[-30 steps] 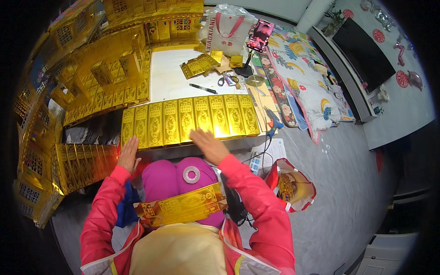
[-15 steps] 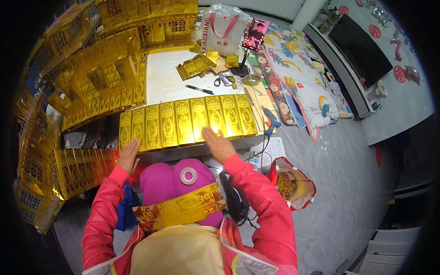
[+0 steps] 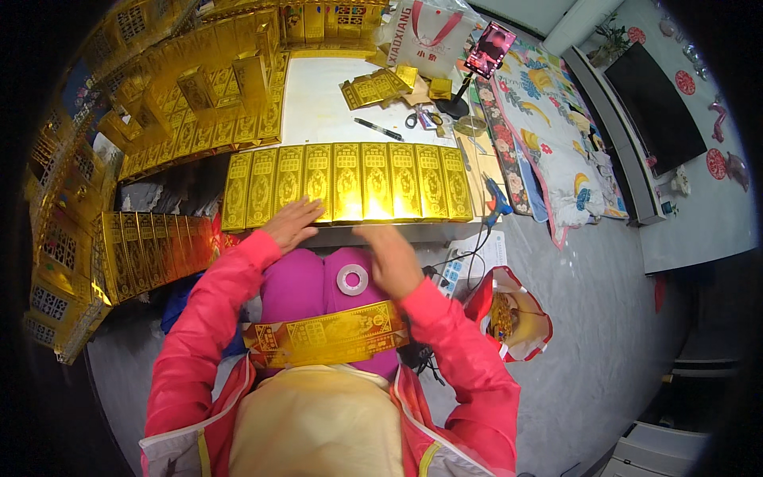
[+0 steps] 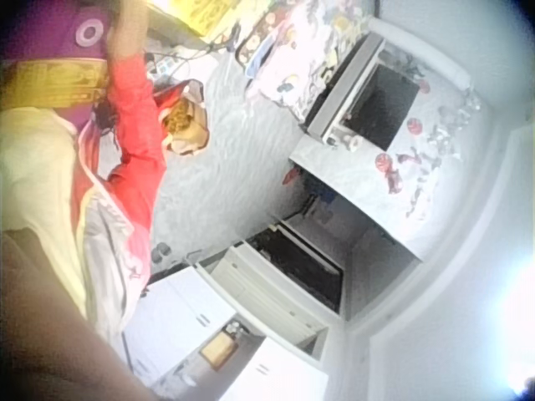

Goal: The person folds and tapes gold-colored paper sheets into rectangular blocks, then arranges them in rows on a white table. The person uses clear tape to secure the folded edges and aligns the blocks into a larger assembly.

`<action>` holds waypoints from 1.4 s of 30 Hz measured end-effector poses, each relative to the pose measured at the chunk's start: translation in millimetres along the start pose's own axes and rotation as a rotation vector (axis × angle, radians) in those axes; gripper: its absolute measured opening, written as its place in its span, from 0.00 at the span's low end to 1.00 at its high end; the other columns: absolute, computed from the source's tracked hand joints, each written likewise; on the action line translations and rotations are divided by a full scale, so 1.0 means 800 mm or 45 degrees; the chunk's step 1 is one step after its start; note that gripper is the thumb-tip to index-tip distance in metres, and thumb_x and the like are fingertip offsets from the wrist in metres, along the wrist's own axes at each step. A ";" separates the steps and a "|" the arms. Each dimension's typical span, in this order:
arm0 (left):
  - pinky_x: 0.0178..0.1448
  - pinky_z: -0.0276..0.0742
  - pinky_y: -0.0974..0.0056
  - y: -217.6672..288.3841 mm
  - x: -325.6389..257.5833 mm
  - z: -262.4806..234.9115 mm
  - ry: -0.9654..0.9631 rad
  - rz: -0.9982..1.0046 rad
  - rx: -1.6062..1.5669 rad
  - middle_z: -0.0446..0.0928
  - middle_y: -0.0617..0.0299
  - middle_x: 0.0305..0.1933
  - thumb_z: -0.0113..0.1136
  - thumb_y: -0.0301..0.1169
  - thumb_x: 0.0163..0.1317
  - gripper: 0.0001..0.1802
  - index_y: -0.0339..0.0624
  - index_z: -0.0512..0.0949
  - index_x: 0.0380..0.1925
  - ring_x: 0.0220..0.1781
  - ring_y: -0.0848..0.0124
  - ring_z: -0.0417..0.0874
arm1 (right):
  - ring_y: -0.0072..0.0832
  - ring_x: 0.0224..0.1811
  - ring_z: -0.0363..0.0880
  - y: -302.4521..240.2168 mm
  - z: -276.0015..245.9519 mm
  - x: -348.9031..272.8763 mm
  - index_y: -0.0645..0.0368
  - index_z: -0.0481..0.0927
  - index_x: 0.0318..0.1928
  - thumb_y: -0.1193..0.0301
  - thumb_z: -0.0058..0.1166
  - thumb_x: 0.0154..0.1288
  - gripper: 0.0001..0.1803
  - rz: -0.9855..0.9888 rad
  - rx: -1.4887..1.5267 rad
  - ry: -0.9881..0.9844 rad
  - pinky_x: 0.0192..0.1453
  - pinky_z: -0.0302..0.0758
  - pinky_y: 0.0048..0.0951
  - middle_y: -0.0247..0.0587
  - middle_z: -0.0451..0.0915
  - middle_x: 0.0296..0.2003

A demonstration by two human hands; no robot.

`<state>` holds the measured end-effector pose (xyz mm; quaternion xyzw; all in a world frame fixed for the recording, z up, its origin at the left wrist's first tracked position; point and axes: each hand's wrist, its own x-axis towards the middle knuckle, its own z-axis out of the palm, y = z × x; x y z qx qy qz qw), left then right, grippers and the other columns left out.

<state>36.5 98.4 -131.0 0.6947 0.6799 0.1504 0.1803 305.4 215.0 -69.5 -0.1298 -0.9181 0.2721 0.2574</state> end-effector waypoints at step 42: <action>0.59 0.67 0.57 -0.103 -0.124 -0.043 1.162 -0.779 -0.035 0.77 0.56 0.44 0.66 0.34 0.59 0.07 0.44 0.84 0.33 0.52 0.58 0.75 | 0.44 0.42 0.76 0.195 -0.136 -0.020 0.54 0.79 0.37 0.63 0.64 0.57 0.12 0.732 -0.854 0.013 0.46 0.69 0.43 0.46 0.81 0.35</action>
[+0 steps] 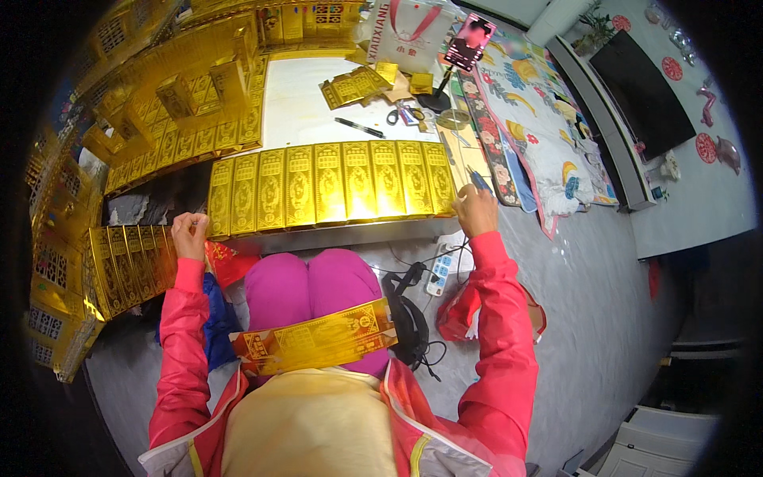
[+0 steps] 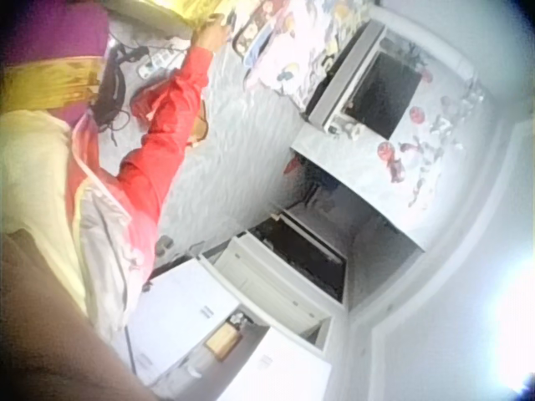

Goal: The person folds and tapes gold-colored paper sheets into rectangular blocks, then arranges them in rows on a white table. The person uses clear tape to secure the folded edges and aligns the blocks into a larger assembly.

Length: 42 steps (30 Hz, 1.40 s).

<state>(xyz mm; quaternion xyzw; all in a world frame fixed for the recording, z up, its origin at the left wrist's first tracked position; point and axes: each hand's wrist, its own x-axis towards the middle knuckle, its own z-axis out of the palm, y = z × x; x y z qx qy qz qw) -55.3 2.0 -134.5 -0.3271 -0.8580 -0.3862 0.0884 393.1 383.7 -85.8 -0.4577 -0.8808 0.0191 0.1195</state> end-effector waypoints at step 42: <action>0.63 0.70 0.68 -0.152 0.099 -0.255 0.846 -0.228 -0.317 0.76 0.61 0.61 0.58 0.48 0.69 0.28 0.39 0.76 0.59 0.59 0.71 0.77 | 0.30 0.27 0.67 -0.235 -0.307 -0.165 0.54 0.77 0.34 0.77 0.55 0.56 0.05 -0.694 1.440 0.894 0.33 0.66 0.33 0.30 0.71 0.24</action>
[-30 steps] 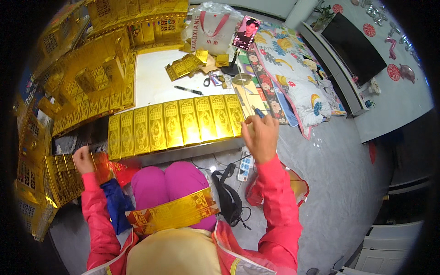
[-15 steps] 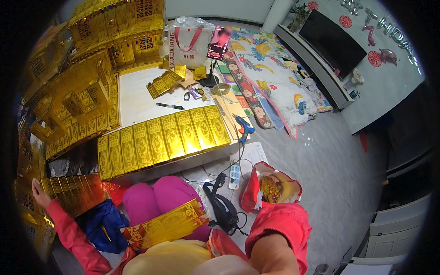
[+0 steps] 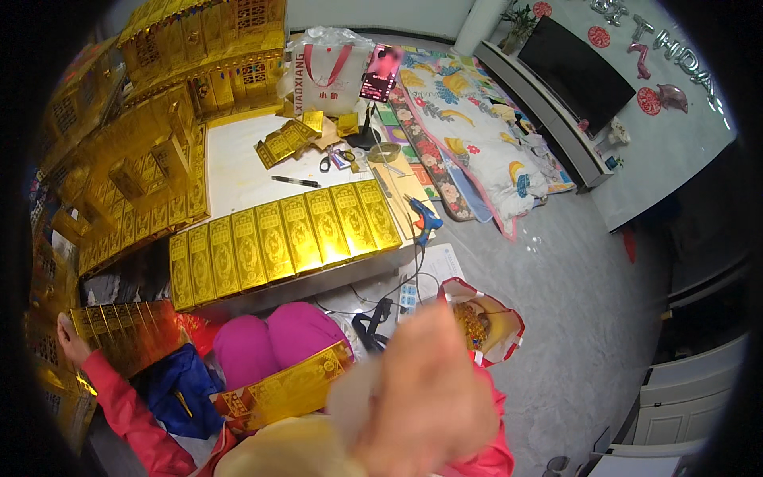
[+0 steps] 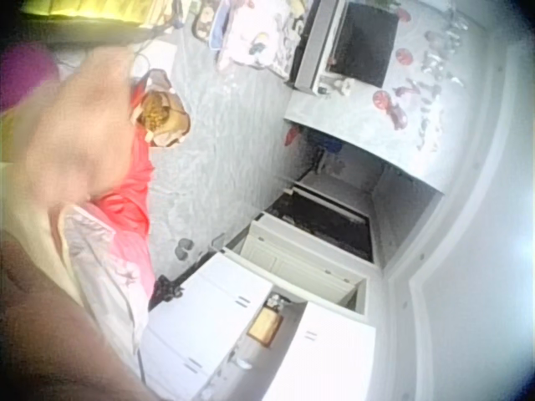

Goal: The person folds and tapes gold-colored paper sheets into rectangular blocks, then arranges them in rows on a white table. The person uses clear tape to secure the folded edges and aligns the blocks into a larger assembly.

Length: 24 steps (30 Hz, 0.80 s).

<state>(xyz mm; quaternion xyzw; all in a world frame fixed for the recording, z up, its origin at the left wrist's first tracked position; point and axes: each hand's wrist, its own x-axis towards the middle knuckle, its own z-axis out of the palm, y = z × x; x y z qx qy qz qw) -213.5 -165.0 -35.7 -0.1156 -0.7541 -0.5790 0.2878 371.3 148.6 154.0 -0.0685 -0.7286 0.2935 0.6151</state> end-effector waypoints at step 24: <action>0.63 0.69 0.67 0.045 -0.024 0.013 -0.109 -0.058 0.116 0.78 0.61 0.59 0.55 0.47 0.71 0.25 0.39 0.78 0.57 0.58 0.70 0.77 | 0.27 0.27 0.66 0.025 0.007 -0.009 0.54 0.86 0.29 0.68 0.54 0.62 0.09 -0.045 0.904 -0.391 0.33 0.61 0.31 0.31 0.75 0.26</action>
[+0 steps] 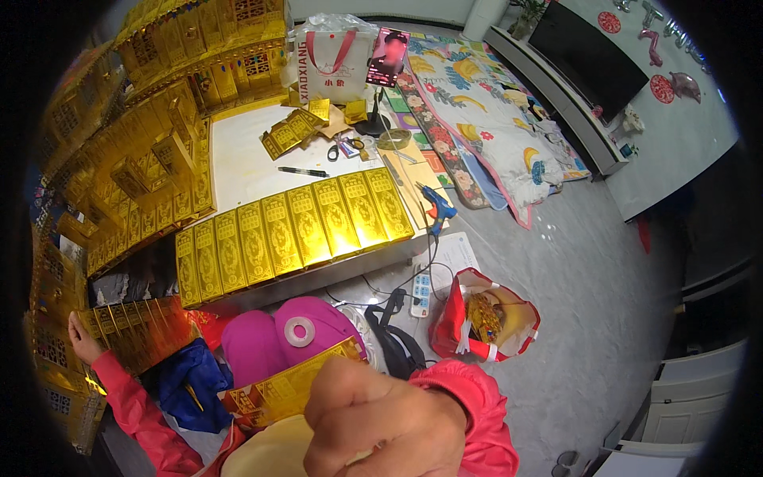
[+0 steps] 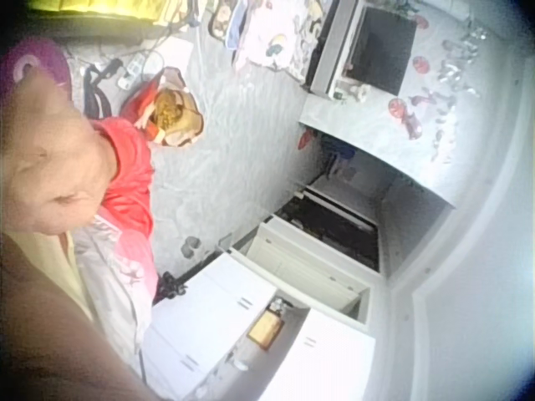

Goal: The person folds and tapes gold-colored paper sheets into rectangular blocks, then arranges them in rows on a white table. The person uses clear tape to secure the folded edges and aligns the blocks into a larger assembly.

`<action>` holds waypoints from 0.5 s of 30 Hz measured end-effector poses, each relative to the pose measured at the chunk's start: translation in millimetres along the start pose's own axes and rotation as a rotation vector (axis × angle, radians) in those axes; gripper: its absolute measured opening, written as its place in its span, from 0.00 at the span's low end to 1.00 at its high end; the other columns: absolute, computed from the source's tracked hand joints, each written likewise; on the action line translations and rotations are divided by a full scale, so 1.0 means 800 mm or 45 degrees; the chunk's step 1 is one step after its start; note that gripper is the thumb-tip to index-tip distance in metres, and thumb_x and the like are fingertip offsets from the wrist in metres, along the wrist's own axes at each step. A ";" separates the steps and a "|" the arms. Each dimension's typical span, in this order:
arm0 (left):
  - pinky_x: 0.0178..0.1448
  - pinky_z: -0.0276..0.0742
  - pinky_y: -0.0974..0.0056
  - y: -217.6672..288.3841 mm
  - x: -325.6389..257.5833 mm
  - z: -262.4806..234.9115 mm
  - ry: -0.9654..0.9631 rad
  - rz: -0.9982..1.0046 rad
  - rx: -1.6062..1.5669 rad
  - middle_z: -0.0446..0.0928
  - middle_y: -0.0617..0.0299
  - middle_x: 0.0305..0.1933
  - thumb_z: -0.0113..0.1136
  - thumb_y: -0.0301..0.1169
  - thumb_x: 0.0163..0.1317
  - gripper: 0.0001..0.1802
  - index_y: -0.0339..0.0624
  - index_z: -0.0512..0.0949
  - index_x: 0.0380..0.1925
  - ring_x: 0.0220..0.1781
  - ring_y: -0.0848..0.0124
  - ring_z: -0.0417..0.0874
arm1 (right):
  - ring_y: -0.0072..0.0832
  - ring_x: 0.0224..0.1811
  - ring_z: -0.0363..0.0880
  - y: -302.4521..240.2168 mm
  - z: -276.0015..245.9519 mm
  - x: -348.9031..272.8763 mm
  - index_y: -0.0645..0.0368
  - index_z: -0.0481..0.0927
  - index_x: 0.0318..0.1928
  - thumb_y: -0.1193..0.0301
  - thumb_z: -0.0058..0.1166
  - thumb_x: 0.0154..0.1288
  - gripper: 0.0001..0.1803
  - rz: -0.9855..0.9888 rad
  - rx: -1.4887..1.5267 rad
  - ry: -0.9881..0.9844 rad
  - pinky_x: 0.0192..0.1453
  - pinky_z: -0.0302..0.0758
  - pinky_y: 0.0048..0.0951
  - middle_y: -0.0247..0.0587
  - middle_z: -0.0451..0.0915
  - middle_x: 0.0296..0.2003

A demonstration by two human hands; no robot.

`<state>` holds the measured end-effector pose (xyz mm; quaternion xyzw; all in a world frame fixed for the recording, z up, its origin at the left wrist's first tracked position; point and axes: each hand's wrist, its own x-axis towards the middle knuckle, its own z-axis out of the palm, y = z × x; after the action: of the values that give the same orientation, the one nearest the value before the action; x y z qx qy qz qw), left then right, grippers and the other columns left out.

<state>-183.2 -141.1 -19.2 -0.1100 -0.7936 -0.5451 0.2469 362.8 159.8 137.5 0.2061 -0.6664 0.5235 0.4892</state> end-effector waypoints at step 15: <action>0.63 0.68 0.64 -0.015 -0.008 0.041 -0.193 0.053 0.156 0.79 0.60 0.56 0.57 0.51 0.69 0.27 0.38 0.80 0.54 0.56 0.69 0.77 | 0.31 0.37 0.69 0.039 -0.017 -0.030 0.59 0.78 0.31 0.79 0.63 0.55 0.06 0.608 0.364 0.233 0.46 0.65 0.33 0.34 0.74 0.32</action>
<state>-191.7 -115.0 -41.6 -0.1518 -0.8395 -0.4803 0.2037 354.9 177.5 101.0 0.0619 -0.5686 0.7290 0.3762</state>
